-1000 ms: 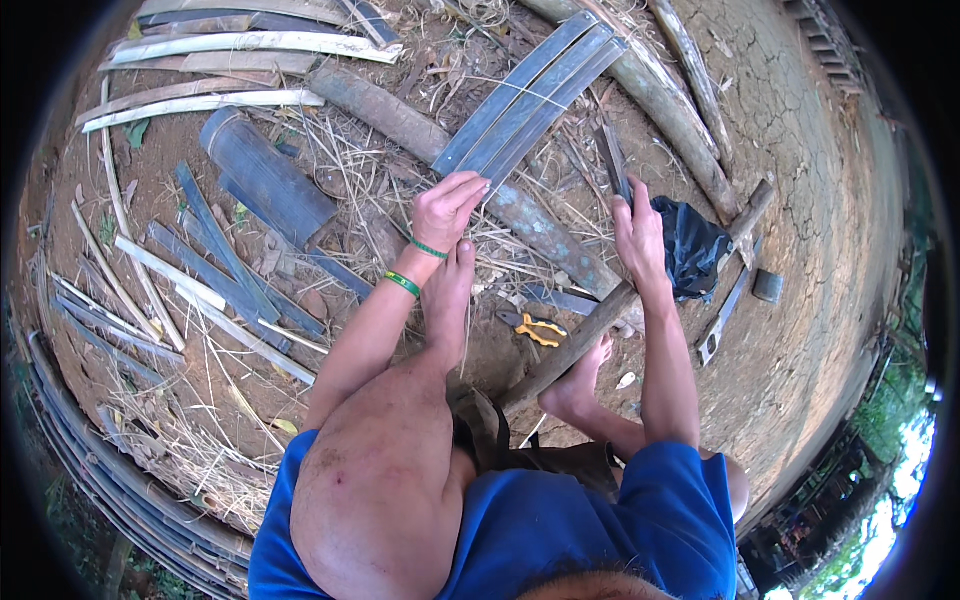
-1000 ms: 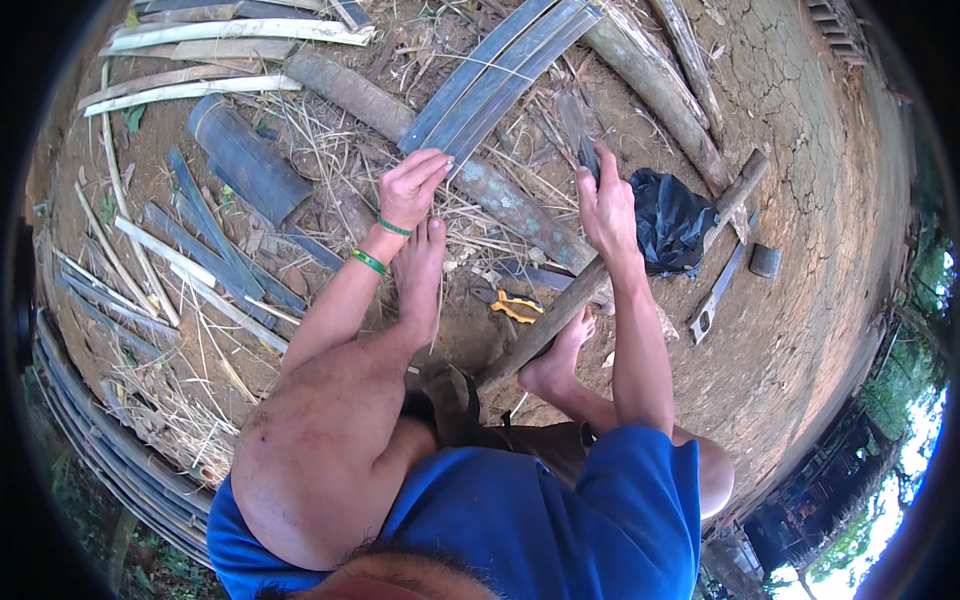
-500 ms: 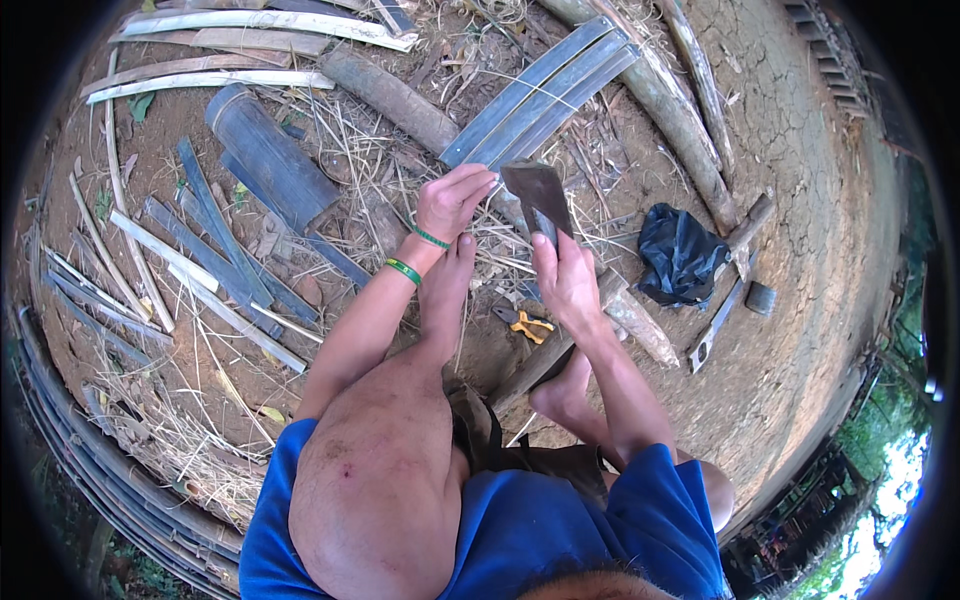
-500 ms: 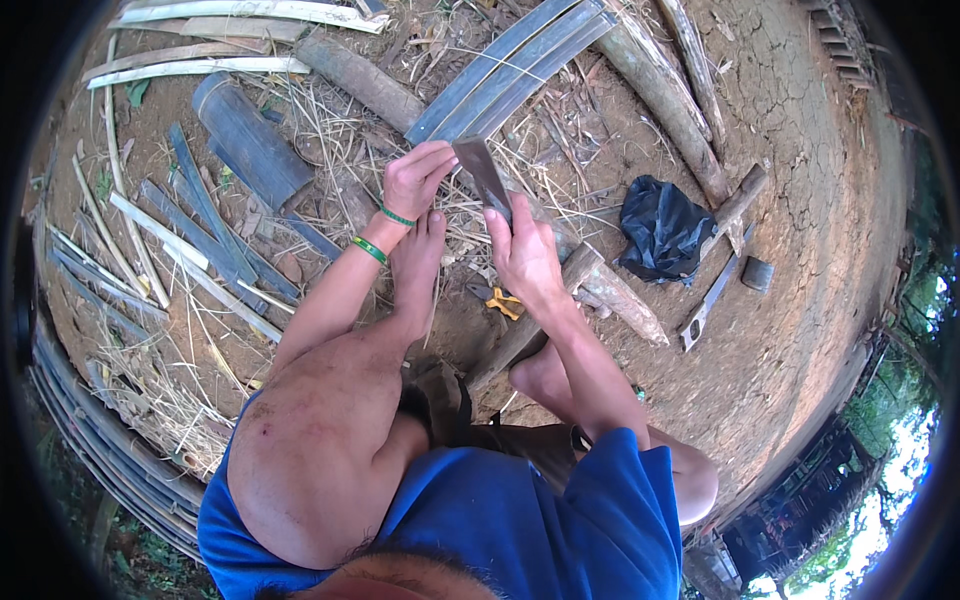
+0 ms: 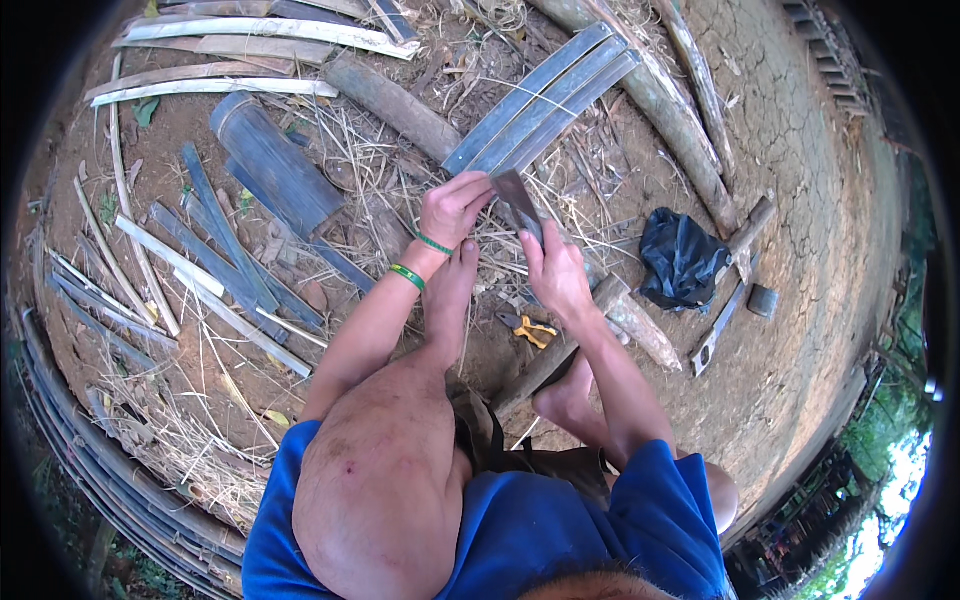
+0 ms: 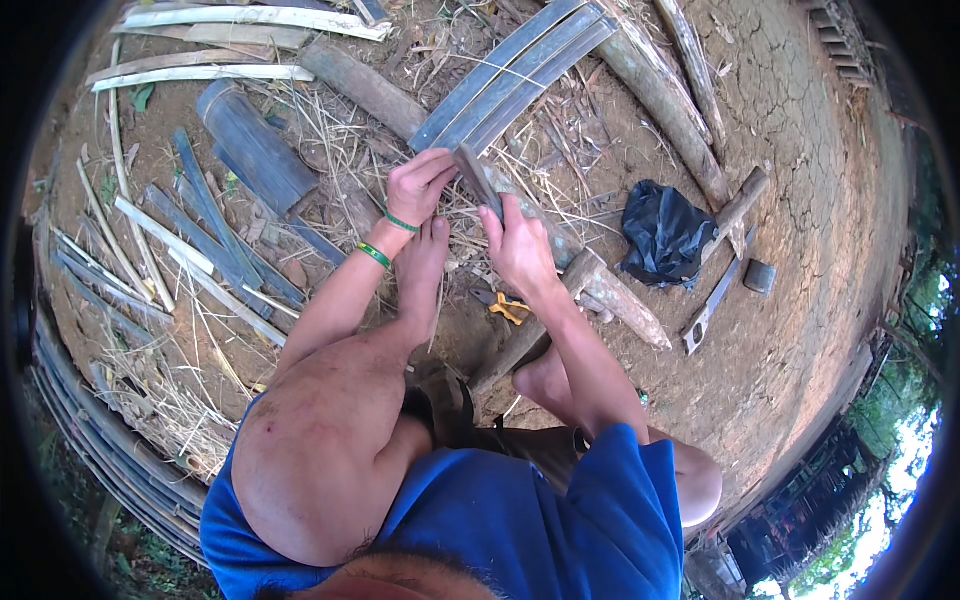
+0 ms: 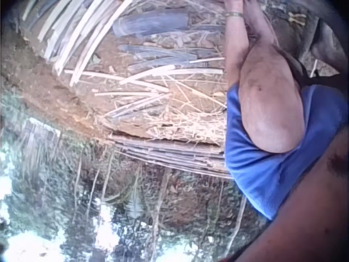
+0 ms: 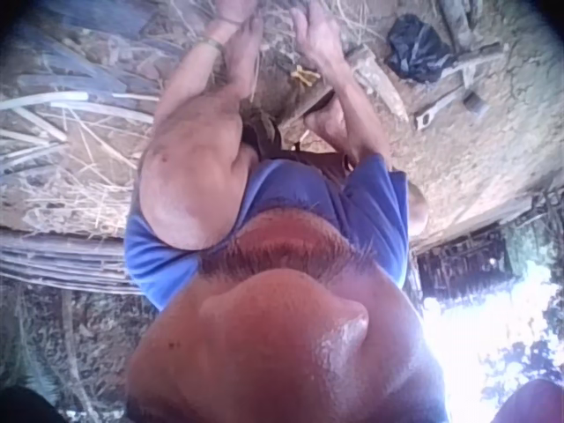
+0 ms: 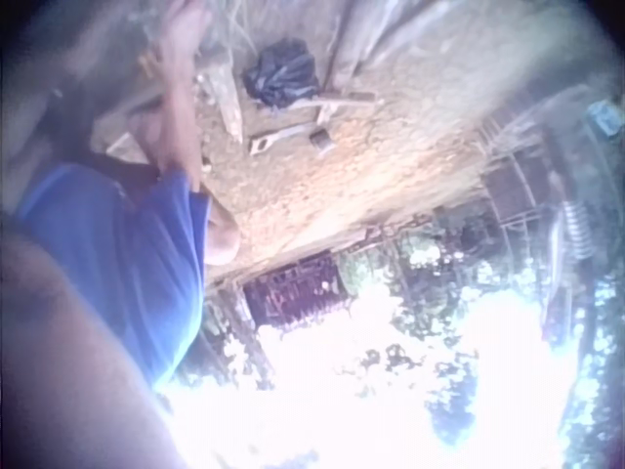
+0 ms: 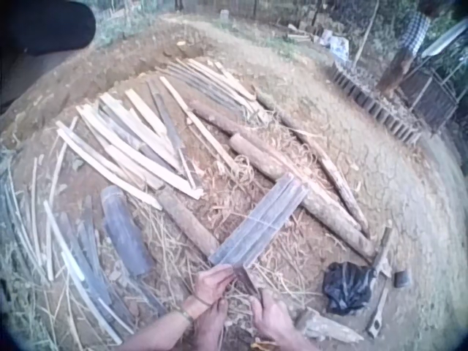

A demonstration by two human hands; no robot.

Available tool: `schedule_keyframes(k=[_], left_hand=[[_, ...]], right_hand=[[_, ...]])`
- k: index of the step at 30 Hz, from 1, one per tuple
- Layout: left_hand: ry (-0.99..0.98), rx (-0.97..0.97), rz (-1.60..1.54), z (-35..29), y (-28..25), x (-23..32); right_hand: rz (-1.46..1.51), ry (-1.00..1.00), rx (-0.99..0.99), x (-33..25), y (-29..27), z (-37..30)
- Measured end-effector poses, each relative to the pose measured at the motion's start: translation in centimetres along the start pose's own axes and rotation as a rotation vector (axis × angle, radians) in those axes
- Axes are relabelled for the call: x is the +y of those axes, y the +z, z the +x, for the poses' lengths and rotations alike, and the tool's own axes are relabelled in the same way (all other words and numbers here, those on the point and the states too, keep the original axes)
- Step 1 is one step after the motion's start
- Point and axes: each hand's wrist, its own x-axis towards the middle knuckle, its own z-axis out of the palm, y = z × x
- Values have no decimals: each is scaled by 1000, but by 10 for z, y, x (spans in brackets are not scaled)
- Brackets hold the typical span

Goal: The person sits on the ground and uses a machete to split a long piece of bamboo into smaller strips. They repeatedly position the bamboo on a log, strike it with the machete, and separate the resulting pieces.

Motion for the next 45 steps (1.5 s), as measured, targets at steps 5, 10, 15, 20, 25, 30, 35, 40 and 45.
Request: schedule_keyframes(k=[5, 10, 15, 20, 25, 30, 35, 40, 45], left_hand=[[11, 12, -15, 2, 1, -3], [-2, 0, 16, -4, 1, -1], [-5, 20, -12, -4, 1, -2], [-13, 3, -15, -1, 0, -1], [-37, -19, -33, 4, -10, 6], [-117, -128, 203, 82, -22, -9], [-150, -415, 522, 140, 32, -13], [-236, -623, 377, 141, 45, -31], [-240, -566, 247, 139, 48, -39]], right_hand=[[184, -34, 85, -5, -8, -6], [60, 3, 35, 2, 1, -7], [277, 33, 26, -13, -13, -7], [-19, -3, 41, 6, 5, -7], [379, 184, 47, 5, -7, -6], [592, 297, 115, 20, -6, -3], [682, 309, 162, 18, 4, -3], [673, 322, 167, 17, 10, -5], [539, 307, 135, 13, 10, -13]])
